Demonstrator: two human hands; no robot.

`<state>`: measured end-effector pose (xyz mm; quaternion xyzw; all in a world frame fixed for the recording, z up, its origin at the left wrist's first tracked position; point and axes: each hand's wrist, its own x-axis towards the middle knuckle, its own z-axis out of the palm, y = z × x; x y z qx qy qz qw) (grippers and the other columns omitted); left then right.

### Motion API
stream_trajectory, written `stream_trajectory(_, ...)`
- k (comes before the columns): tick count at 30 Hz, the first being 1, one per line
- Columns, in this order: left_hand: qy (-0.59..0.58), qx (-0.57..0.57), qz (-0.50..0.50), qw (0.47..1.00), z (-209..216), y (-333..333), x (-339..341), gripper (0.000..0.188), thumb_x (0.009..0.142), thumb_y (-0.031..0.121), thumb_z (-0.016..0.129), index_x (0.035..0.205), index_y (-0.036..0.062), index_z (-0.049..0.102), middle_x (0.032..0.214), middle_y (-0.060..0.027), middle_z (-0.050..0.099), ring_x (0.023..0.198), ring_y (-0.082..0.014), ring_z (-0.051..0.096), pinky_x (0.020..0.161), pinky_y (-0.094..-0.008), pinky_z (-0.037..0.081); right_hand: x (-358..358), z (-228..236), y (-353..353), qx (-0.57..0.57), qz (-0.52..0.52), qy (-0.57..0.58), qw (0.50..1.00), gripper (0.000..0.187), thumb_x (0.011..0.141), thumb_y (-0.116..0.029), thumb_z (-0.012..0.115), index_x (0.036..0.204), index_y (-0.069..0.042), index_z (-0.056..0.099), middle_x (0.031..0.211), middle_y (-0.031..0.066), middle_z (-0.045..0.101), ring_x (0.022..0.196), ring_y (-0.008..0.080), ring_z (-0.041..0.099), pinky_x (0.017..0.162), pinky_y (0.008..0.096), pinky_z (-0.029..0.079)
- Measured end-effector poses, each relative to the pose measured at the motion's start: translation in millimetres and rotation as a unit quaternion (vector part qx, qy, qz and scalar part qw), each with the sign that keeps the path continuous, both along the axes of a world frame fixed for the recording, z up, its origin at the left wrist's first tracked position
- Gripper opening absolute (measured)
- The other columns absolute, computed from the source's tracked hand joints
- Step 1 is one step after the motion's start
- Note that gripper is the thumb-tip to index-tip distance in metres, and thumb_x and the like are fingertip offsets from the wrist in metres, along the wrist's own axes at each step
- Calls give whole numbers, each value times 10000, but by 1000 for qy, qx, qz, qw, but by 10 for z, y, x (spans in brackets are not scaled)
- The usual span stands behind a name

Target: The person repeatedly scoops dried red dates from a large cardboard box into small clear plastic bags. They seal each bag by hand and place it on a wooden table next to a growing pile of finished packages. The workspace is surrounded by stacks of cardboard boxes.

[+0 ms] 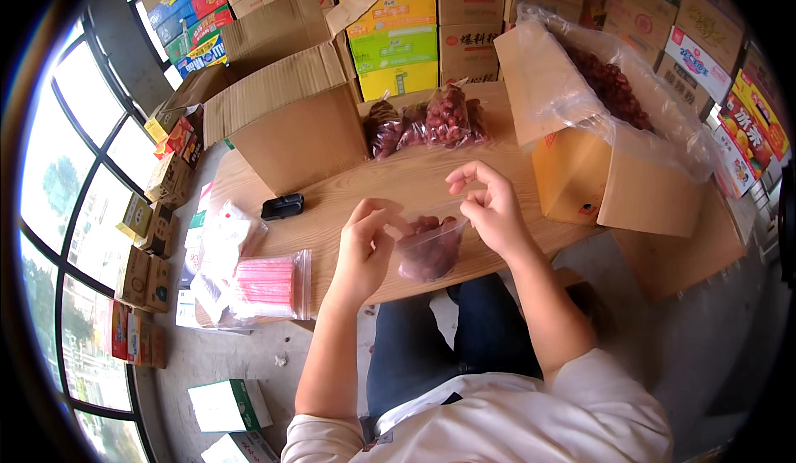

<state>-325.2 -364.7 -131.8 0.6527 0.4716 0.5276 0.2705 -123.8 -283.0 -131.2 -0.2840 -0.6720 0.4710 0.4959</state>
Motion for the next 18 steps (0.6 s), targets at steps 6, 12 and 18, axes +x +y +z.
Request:
stream_trajectory(6, 99, 43, -20, 994, 124, -22, 5, 134, 772, 26, 667, 905, 12, 660, 1136, -149, 597, 1068, -256, 571, 937, -350, 419, 40, 29, -30, -87, 34, 1, 996, 290, 737, 88, 512, 1004, -7, 577, 933, 39, 556, 683, 6, 489, 578, 166, 395)
stream_trajectory(12, 100, 48, 22, 994, -21, 37, 127, 226, 679, 29, 769, 875, -1, 661, 1005, -115, 666, 973, -266, 607, 866, -346, 453, 127, 0, -100, -77, 63, 56, 994, 265, 798, -44, 665, 1048, -23, 578, 942, 20, 558, 707, 18, 469, 626, 173, 402)
stream_trajectory(18, 47, 58, 58, 996, -159, 42, 155, 173, 683, 6, 743, 839, 16, 668, 894, -87, 684, 859, -249, 611, 799, -332, 455, 246, -335, -35, -45, 55, 16, 997, 214, 774, -48, 730, 959, -28, 625, 914, -3, 568, 683, 37, 449, 650, 187, 375)
